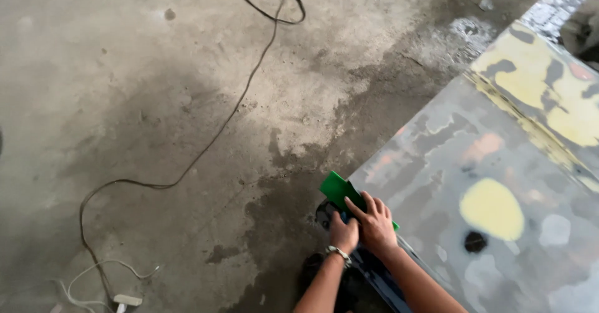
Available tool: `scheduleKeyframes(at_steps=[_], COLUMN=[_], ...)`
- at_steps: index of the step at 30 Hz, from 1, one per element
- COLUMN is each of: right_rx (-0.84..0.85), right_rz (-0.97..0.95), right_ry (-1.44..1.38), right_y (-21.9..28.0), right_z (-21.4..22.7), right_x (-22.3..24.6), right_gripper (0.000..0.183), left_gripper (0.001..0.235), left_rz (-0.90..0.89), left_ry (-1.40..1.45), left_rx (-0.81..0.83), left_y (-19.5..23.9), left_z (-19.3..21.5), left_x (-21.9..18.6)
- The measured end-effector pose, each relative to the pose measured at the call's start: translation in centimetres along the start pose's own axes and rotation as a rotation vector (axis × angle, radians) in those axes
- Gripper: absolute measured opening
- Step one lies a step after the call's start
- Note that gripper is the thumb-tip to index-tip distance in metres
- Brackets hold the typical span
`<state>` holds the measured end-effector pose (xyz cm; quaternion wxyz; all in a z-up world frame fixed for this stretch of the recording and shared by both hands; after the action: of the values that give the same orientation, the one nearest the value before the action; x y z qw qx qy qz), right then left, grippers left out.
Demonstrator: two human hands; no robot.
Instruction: The person sands the surface of a detached car door using a green sanding block and wipes the surface with a blue cloth. Another person works on the opposite side of the door.
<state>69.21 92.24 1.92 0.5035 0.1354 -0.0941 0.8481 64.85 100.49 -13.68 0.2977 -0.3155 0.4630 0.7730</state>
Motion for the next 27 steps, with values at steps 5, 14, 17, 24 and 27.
scheduleKeyframes(at_steps=[5,14,17,24,27], right_rx=[0.061,0.007,0.02,0.081,0.048], right_rz=[-0.062,-0.086,-0.052,-0.003,0.004], right_ry=[0.036,0.094,0.078,0.031,0.015], right_y=[6.7,15.6,13.4,6.5,8.3], right_z=[1.9,0.2,1.0,1.3,2.5], right_x=[-3.1,-7.9,-6.3,-1.4,-2.4], right_gripper=[0.071,0.073,0.073,0.072,0.068], left_gripper=[0.056,0.056,0.058,0.052,0.048], left_rz=[-0.022,0.112,0.106,0.112,0.045], left_ry=[0.068,0.139,0.226,0.374,0.382], left_rx=[-0.001,0.065,-0.027,-0.211,-0.163], left_y=[7.1,16.3,15.0,9.2,8.5], left_z=[-4.3,-8.6,-8.4,-4.2,-4.9], left_x=[0.6,3.7,4.3,3.8,3.9])
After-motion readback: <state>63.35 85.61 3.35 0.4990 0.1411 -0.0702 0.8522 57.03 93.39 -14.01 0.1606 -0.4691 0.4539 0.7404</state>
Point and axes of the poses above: each hand's wrist, its own y-axis away from the middle knuckle, its own z-axis out of the back of the hand, x = y × z, the point moved 10 cm from there along -y, towards the middle knuckle, and after that the axes turned 7 degrees about -y, right-handed, at the moved point
